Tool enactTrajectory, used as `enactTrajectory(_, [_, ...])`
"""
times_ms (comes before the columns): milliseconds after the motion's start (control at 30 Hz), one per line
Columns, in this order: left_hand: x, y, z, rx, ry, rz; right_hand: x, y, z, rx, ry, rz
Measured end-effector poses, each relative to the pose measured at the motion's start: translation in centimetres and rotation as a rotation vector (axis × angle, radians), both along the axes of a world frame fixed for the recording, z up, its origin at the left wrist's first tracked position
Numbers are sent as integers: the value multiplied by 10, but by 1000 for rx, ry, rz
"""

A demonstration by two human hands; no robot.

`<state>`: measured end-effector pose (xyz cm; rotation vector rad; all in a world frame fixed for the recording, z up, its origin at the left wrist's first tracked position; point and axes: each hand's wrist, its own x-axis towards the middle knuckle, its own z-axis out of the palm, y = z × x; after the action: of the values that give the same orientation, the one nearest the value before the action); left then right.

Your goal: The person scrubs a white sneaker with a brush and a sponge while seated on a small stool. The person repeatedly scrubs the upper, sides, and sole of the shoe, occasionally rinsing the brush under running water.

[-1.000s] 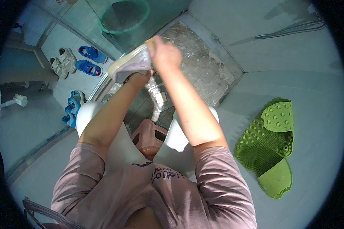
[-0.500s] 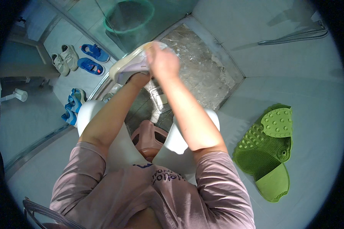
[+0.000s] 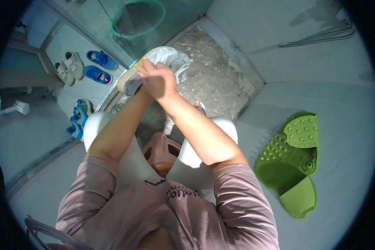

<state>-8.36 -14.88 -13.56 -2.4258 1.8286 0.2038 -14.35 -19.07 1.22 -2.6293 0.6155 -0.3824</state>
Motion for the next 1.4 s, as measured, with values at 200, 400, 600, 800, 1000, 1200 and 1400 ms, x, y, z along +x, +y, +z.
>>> enactTrajectory(200, [-6, 9, 22, 120, -386, -266, 7, -46, 3, 13, 136, -223])
enactTrajectory(400, [1, 15, -20, 23, -450, -355, 11, -48, 16, 31, 198, -235])
enactTrajectory(600, [-11, -7, 5, -87, 21, 67, 3, -17, -15, 0, 17, 27])
enactTrajectory(800, [-10, -7, 32, 367, -475, -280, 4, -55, -7, 8, 157, -257])
enactTrajectory(1000, [-2, 1, 25, -80, -67, 144, 9, -60, 5, 25, 179, -322])
enactTrajectory(1200, [-8, 13, 30, 164, -498, -163, 13, -21, 8, 83, 253, -130])
enactTrajectory(1400, [-4, 6, 47, -590, 295, 164, -11, -108, 2, 95, 49, -580])
